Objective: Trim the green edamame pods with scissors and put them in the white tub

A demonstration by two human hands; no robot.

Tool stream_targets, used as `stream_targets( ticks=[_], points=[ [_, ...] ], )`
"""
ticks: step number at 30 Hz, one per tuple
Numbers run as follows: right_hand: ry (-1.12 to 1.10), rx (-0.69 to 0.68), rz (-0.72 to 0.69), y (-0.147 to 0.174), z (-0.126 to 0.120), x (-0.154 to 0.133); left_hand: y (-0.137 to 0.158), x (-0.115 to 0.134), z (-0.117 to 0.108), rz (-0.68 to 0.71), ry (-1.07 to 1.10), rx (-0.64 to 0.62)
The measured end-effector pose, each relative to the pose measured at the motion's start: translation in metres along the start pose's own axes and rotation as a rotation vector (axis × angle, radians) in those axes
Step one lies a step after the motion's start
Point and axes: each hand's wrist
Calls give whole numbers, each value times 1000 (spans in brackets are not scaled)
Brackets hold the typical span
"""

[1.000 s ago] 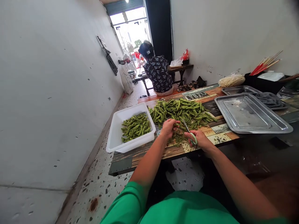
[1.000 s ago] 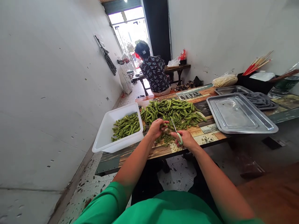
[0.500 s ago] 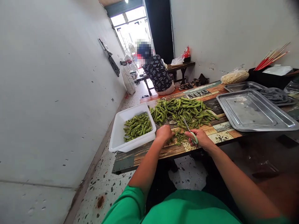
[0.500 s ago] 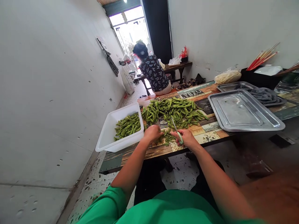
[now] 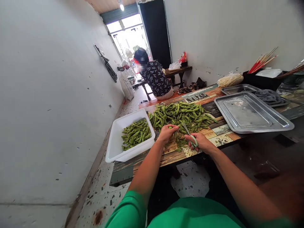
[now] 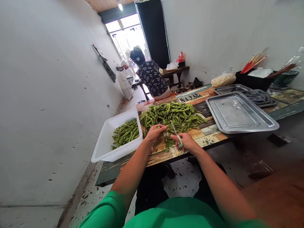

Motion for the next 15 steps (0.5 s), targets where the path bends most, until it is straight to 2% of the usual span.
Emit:
stream_targets(
  ticks=[8,15],
  points=[
    [112,32,-6,5,7,-6,6,4,9,74,-52,15],
    [140,-24,3,2,2,-3,7,4,5,92,-34,-24]
  ],
)
Point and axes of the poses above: each hand's wrist, its own y-axis away from the middle knuckle, its own z-axis out of the palm, x = y × z, and after that the axes turned 14 degrees about -y, right-handed
